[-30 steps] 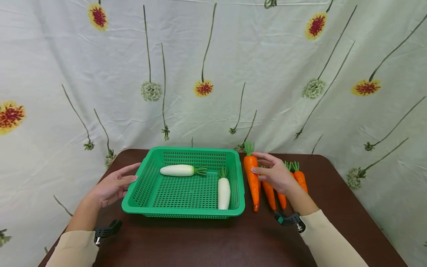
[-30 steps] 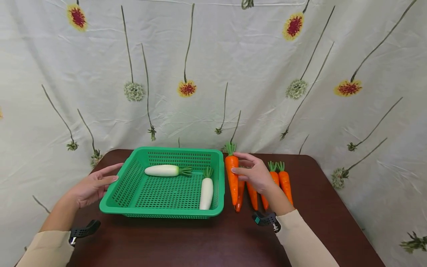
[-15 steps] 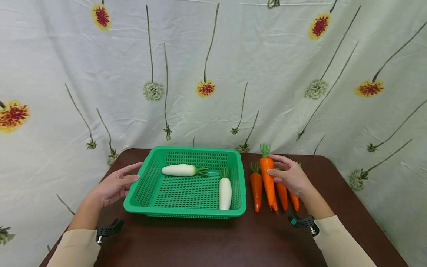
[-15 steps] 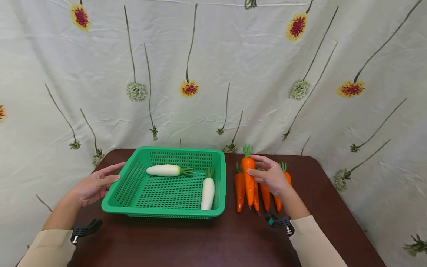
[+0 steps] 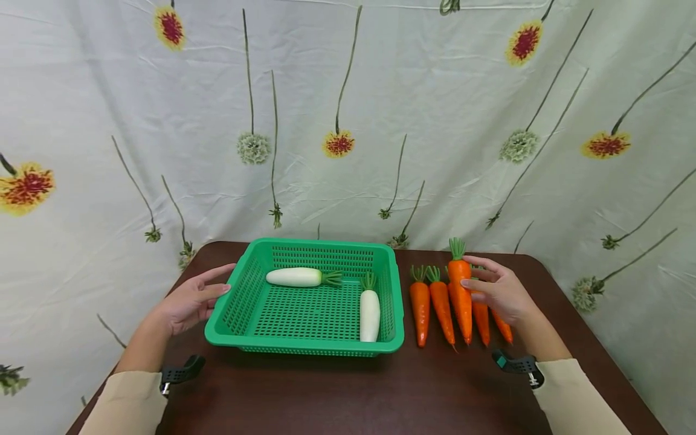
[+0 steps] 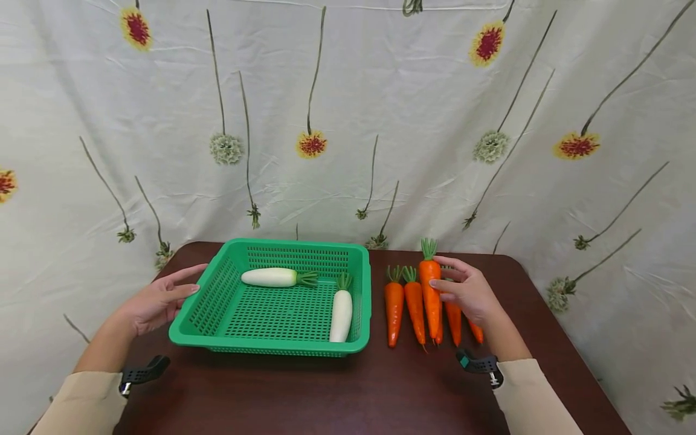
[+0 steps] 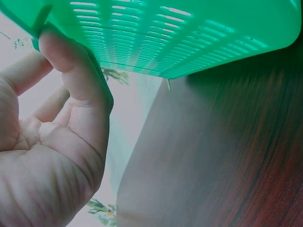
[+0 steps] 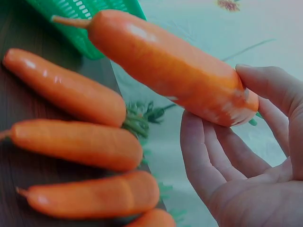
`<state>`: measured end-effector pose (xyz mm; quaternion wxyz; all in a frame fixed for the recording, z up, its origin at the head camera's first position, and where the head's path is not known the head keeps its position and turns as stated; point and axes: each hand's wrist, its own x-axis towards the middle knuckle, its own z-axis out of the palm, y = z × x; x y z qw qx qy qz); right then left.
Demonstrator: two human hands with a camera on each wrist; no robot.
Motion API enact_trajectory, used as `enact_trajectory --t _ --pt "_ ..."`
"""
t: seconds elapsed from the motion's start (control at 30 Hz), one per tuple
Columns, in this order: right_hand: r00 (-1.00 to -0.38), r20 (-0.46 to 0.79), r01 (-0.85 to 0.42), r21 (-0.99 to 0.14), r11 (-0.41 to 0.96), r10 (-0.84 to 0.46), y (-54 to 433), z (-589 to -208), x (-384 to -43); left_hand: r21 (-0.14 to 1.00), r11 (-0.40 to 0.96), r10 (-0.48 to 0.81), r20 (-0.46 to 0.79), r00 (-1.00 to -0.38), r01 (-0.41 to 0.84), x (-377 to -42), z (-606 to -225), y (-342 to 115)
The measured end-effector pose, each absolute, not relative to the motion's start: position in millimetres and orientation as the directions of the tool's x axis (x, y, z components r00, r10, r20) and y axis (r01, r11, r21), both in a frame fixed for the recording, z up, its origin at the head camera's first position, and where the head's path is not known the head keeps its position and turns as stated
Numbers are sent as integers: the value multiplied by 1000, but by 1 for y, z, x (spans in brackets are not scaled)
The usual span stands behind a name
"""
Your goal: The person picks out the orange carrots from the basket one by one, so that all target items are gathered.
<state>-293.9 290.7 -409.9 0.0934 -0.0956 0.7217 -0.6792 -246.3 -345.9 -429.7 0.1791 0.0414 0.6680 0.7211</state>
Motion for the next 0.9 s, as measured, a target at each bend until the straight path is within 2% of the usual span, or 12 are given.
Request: enact_trajectory --t 0.77,0.9 --pt "-965 -20 12 -999 31 -262 362 -429 -306 978 -51 314 -176 -933 -201 -245 -430 -345" --pt "-968 -45 27 -997 77 -247 374 -433 -308 977 -46 297 -187 -936 -210 -246 -430 -345"
